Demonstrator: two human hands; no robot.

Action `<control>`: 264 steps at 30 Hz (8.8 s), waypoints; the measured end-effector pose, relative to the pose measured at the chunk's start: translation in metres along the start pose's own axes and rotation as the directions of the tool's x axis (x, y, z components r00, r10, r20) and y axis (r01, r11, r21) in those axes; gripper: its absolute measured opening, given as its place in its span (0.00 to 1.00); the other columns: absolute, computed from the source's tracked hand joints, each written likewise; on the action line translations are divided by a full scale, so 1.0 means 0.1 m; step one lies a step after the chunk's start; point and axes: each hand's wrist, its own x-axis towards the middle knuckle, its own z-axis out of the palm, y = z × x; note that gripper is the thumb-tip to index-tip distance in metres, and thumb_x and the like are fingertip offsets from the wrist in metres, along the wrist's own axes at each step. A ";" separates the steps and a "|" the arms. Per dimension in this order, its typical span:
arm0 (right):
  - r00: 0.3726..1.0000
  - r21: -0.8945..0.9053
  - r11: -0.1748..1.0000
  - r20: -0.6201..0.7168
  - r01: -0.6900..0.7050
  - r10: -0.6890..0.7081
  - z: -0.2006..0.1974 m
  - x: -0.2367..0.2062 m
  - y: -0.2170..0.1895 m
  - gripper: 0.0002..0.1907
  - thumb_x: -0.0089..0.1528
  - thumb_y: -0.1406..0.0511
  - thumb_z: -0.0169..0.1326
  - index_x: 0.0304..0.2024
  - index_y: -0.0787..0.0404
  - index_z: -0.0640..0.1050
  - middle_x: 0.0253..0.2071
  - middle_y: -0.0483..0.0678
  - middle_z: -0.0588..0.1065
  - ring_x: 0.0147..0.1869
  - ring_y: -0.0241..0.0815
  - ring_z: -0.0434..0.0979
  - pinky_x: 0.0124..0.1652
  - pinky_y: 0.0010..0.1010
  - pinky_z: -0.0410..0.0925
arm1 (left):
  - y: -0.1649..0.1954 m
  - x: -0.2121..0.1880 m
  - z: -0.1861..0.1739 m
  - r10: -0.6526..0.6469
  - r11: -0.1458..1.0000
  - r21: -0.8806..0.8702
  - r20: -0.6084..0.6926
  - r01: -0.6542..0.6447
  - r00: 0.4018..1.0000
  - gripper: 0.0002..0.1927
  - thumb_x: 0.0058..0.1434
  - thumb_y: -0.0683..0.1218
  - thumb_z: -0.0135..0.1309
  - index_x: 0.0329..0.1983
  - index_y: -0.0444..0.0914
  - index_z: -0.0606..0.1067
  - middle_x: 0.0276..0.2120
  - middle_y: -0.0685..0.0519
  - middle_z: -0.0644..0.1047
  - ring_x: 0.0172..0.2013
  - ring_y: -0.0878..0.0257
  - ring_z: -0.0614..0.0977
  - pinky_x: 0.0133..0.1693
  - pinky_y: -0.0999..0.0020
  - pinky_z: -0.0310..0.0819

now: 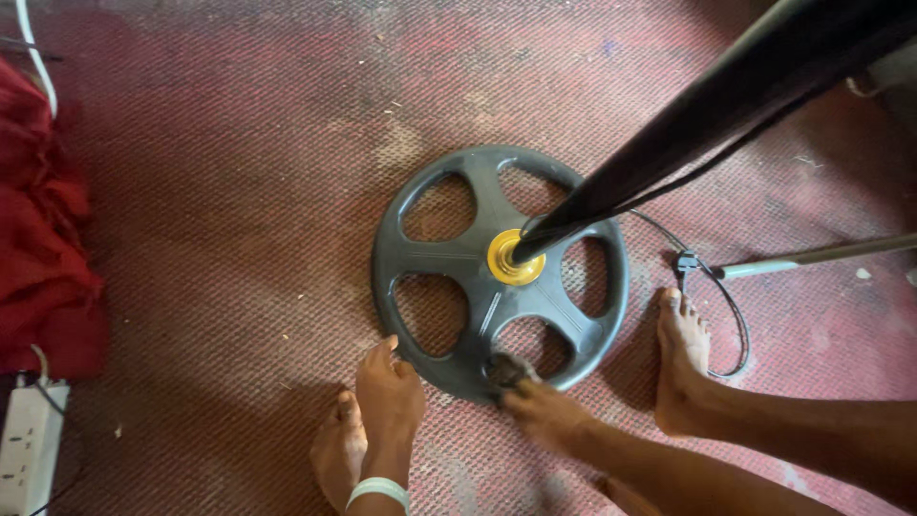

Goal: The person services a pedestal fan: they handle the fan's front grille guard, unscrew the motor housing using a screwdriver, work on the motor and the fan pole and base, wipe the round base with a cloth, and reattach the grille guard over the fan head.

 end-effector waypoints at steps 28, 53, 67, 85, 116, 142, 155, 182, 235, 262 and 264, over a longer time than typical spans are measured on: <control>0.526 0.562 0.689 -0.453 -0.457 0.719 -0.52 -0.47 0.53 0.08 0.52 0.72 0.61 0.34 0.59 0.84 0.53 0.62 0.70 0.58 0.63 0.73 0.55 0.49 0.70 | 0.49 -0.39 0.73 0.222 0.975 -0.084 0.310 -0.206 0.924 0.18 0.56 0.38 0.50 0.50 0.33 0.78 0.49 0.40 0.81 0.54 0.45 0.78 0.59 0.52 0.68; 0.246 0.816 0.373 -0.290 -0.441 0.925 -0.94 0.42 0.64 0.07 0.59 0.69 0.58 0.40 0.62 0.79 0.40 0.55 0.77 0.45 0.59 0.79 0.47 0.48 0.72 | 0.50 -0.22 0.77 0.212 0.977 -0.038 0.333 -0.212 0.919 0.19 0.55 0.39 0.51 0.50 0.32 0.78 0.49 0.40 0.80 0.54 0.45 0.78 0.59 0.53 0.68; 0.477 0.746 0.567 -0.379 -0.350 0.793 -0.99 1.19 0.02 0.16 0.56 0.71 0.56 0.46 0.55 0.82 0.51 0.55 0.74 0.55 0.57 0.77 0.52 0.44 0.73 | 0.50 -0.10 0.42 -0.107 0.992 -0.032 0.328 0.124 0.939 0.20 0.57 0.40 0.47 0.52 0.32 0.79 0.46 0.36 0.82 0.51 0.43 0.82 0.55 0.53 0.74; 0.466 0.610 0.755 -0.609 -0.242 0.642 -0.91 0.60 0.43 0.22 0.50 0.80 0.47 0.43 0.59 0.79 0.48 0.59 0.73 0.56 0.62 0.73 0.52 0.47 0.71 | 0.37 0.03 0.36 -0.023 0.992 -0.111 0.274 0.056 0.961 0.21 0.56 0.38 0.48 0.52 0.31 0.78 0.47 0.40 0.83 0.51 0.49 0.84 0.57 0.59 0.74; 0.214 0.714 0.549 -0.510 -0.434 0.833 -1.25 0.96 1.54 0.12 0.57 0.68 0.58 0.43 0.54 0.85 0.43 0.54 0.75 0.49 0.59 0.76 0.50 0.47 0.70 | 1.32 0.33 0.78 0.321 0.945 -0.089 0.440 -0.315 0.839 0.28 0.59 0.41 0.48 0.65 0.31 0.68 0.63 0.35 0.72 0.66 0.44 0.70 0.66 0.54 0.60; 0.298 0.708 0.572 -0.489 -0.415 0.820 -1.17 0.95 1.67 0.11 0.54 0.65 0.62 0.39 0.52 0.86 0.44 0.56 0.74 0.50 0.60 0.75 0.49 0.47 0.71 | 1.69 0.15 0.85 0.197 0.951 -0.303 0.452 -0.058 0.870 0.39 0.72 0.65 0.31 0.76 0.34 0.54 0.76 0.38 0.54 0.76 0.46 0.53 0.71 0.56 0.46; 0.084 0.811 0.356 -0.360 -0.464 0.929 -0.97 0.87 1.87 0.13 0.56 0.71 0.54 0.39 0.54 0.85 0.43 0.58 0.75 0.46 0.59 0.79 0.46 0.47 0.73 | 1.53 0.11 0.96 0.185 0.957 -0.286 0.464 -0.051 0.866 0.38 0.71 0.64 0.31 0.74 0.33 0.57 0.75 0.40 0.57 0.75 0.49 0.56 0.71 0.58 0.46; 0.076 0.774 0.278 -0.287 -0.569 0.955 -1.07 0.16 1.77 0.27 0.55 0.76 0.52 0.57 0.54 0.77 0.50 0.58 0.72 0.49 0.65 0.78 0.46 0.52 0.73 | 1.71 0.22 1.16 0.161 0.971 -0.236 0.513 -0.041 0.843 0.33 0.69 0.58 0.39 0.71 0.34 0.62 0.66 0.39 0.70 0.68 0.48 0.69 0.65 0.60 0.59; 0.248 0.648 0.465 -0.401 -0.604 0.882 -0.82 0.65 2.14 0.23 0.54 0.72 0.52 0.52 0.58 0.79 0.53 0.60 0.69 0.47 0.63 0.77 0.45 0.49 0.73 | 0.63 0.21 1.51 0.240 0.907 -0.419 0.423 -0.046 0.874 0.31 0.67 0.54 0.48 0.66 0.29 0.69 0.66 0.34 0.70 0.71 0.46 0.66 0.68 0.56 0.54; 0.271 0.625 0.514 -0.447 -0.587 0.853 -0.94 0.89 2.25 0.17 0.58 0.69 0.51 0.49 0.56 0.81 0.50 0.59 0.69 0.55 0.63 0.74 0.49 0.50 0.71 | 1.58 0.23 1.06 0.169 0.959 -0.280 0.450 -0.041 0.877 0.34 0.68 0.58 0.41 0.71 0.34 0.63 0.70 0.42 0.67 0.70 0.52 0.66 0.68 0.61 0.54; 0.241 0.672 0.421 -0.350 -0.609 0.906 -0.90 0.72 2.07 0.18 0.57 0.70 0.51 0.49 0.55 0.81 0.51 0.59 0.69 0.51 0.65 0.75 0.47 0.52 0.72 | 1.58 0.17 1.01 0.172 0.949 -0.314 0.475 -0.017 0.863 0.34 0.68 0.59 0.41 0.71 0.34 0.63 0.69 0.41 0.68 0.69 0.51 0.68 0.67 0.60 0.56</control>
